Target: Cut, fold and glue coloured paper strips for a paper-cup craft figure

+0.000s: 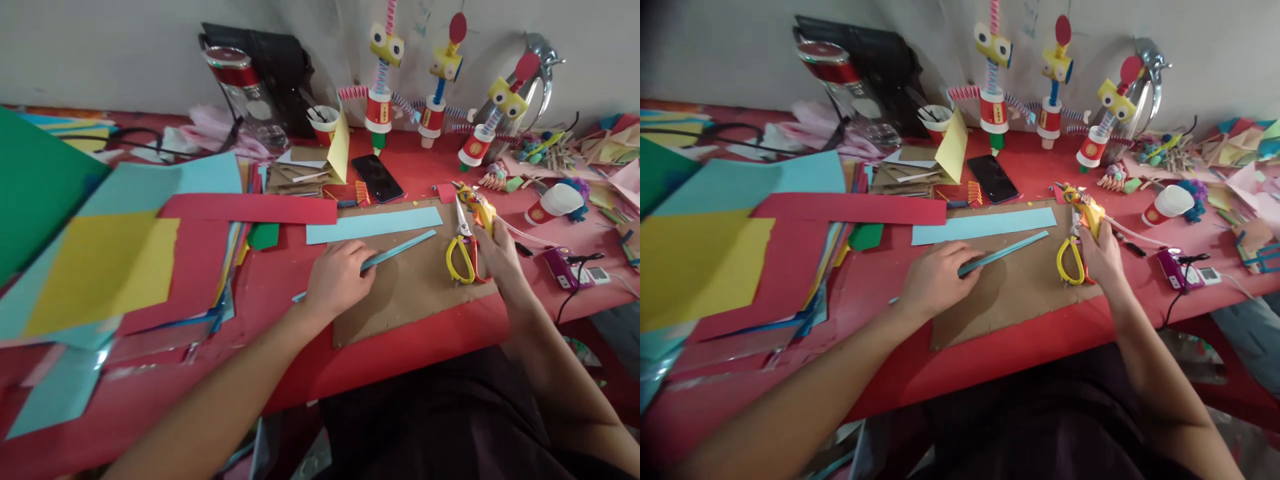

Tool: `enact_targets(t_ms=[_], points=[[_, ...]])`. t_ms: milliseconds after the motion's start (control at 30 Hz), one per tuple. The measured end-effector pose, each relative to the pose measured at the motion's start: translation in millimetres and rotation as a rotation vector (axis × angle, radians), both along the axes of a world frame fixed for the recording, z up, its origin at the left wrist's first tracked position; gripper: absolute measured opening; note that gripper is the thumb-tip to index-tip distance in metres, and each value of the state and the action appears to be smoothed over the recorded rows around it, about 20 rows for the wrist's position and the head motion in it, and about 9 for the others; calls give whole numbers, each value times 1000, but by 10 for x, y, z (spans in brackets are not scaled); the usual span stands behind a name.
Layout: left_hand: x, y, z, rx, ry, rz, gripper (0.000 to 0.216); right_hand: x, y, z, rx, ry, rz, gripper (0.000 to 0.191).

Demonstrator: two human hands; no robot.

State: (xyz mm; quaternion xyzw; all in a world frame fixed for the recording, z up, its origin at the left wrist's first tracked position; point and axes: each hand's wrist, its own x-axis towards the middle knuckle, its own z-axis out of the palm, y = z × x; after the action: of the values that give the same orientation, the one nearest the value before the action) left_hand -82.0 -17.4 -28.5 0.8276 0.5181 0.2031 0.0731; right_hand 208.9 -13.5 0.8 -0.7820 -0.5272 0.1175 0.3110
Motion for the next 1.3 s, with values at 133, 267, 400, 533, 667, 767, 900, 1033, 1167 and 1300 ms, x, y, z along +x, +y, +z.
enact_targets(t_ms=[133, 267, 400, 533, 667, 767, 900, 1033, 1167, 1300], points=[[-10, 12, 34, -64, -2, 23, 22, -304, -224, -13, 29, 271, 136, 20], [-16, 33, 62, -180, -32, 45, 21, -442, -262, -38, -41, 510, 240, 32], [-14, 47, 87, -239, -76, 69, 17, -486, -252, 7, -118, 815, 301, 35], [-17, 39, 86, -248, -106, 77, 14, -534, -316, 58, -93, 700, 381, 30], [-41, 25, 57, -208, -99, 95, 18, -578, -440, 7, -38, 457, 439, 27], [-59, 30, 43, -202, -94, 79, 22, -588, -534, -54, -65, 282, 528, 20], [-58, 48, 66, -239, -106, 56, 25, -599, -611, -108, -54, 122, 562, 18], [-41, 51, 122, -302, -94, 85, 26, -647, -620, -125, -68, 108, 559, 19], [-30, 44, 157, -326, -76, 89, 27, -721, -600, -111, -99, 95, 568, 20], [-29, 42, 157, -318, -75, 81, 27, -760, -576, -107, -88, 46, 561, 24]])
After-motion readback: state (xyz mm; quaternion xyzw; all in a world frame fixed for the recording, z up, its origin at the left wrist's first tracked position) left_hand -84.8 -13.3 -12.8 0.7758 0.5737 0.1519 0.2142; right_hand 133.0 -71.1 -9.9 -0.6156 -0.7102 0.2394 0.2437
